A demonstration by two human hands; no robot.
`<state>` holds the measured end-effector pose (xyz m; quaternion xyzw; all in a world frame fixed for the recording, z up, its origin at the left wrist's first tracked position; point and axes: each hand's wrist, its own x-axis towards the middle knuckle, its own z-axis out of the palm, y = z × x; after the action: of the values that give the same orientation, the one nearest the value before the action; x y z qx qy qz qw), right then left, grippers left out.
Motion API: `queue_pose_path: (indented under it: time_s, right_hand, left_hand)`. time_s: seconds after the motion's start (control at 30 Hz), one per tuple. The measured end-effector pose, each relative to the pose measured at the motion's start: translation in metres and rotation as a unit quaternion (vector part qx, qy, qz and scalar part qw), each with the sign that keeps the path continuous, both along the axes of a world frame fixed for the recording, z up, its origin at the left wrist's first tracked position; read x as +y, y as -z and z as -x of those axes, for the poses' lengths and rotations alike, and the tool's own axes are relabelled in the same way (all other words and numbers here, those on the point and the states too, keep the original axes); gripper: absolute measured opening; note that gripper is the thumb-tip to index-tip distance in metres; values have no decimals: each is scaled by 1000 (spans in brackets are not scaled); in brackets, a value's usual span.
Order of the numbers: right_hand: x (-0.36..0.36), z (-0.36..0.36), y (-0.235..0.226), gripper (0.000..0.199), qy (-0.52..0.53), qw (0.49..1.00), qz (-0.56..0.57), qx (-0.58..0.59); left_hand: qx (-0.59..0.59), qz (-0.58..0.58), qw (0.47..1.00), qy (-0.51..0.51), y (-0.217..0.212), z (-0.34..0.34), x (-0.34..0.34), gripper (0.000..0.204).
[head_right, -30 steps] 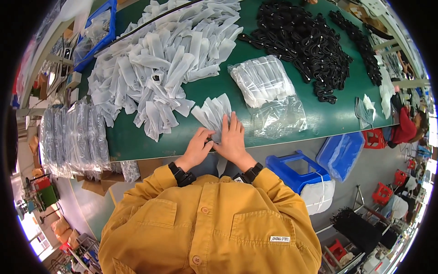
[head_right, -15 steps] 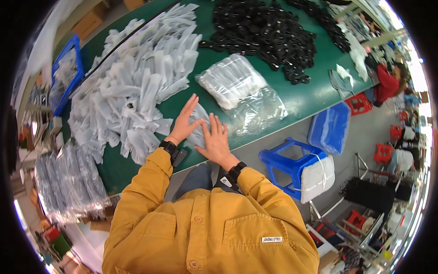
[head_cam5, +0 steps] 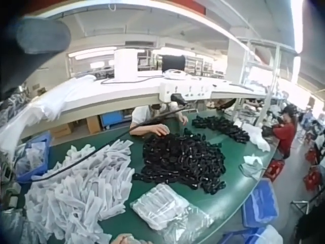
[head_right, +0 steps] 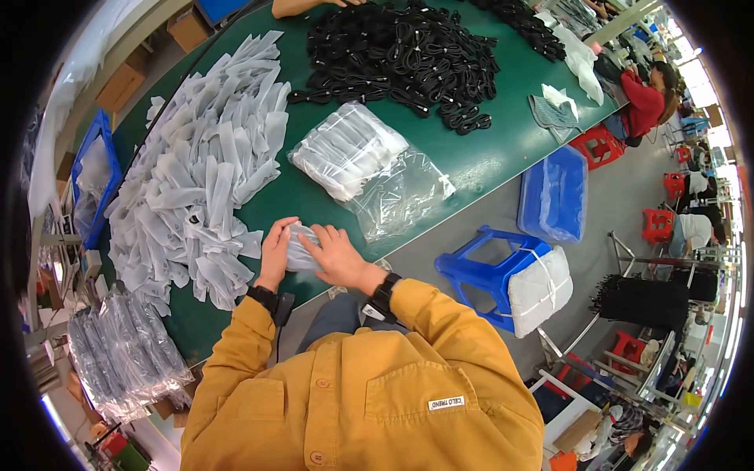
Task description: The person gathers white-wrapped items by hand, places them into a clear plastic bag, and sets the filled bag aside before repeating the process with a new bag.
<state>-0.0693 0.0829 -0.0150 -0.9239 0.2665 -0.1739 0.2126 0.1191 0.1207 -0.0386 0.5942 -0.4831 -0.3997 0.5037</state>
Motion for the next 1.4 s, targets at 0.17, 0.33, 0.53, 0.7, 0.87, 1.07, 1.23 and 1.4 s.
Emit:
queue_pose_path:
  time_s: [0.17,0.33,0.53,0.7,0.87,1.07,1.23,1.4]
  right_hand:
    - [15,109,-62,84,33,992,-106,-60]
    - [37,215,-76,78,232,960,-147,-44]
    - [36,228,-58,77,293,938,-166,-79]
    - [-7,206,-51,76,215,956,-158,-121]
    - [-31,204,-35,78,275,943,-132,-130]
    - [-36,221,-65,78,204,959,-144,-138]
    - [-63,178,-41,70,155,967,-140,-147]
    - [-72,141,-42,66,295,941,-164,23]
  left_hand:
    - [-290,104,950,-50,-50,52,6,27]
    - [-393,203,891,100,-76,140,-32,41]
    - [-412,157,887,136,-29,150,-72,27]
    - [-373,226,894,101,-70,157,-72,14]
    - [-280,161,946,5,-89,157,-73,7]
    - [-230,92,969,-22,-86,155,-76,10]
    - [-135,88,985,-61,-89,162,-80,10]
    - [-259,115,958,-33,-85,162,-80,10]
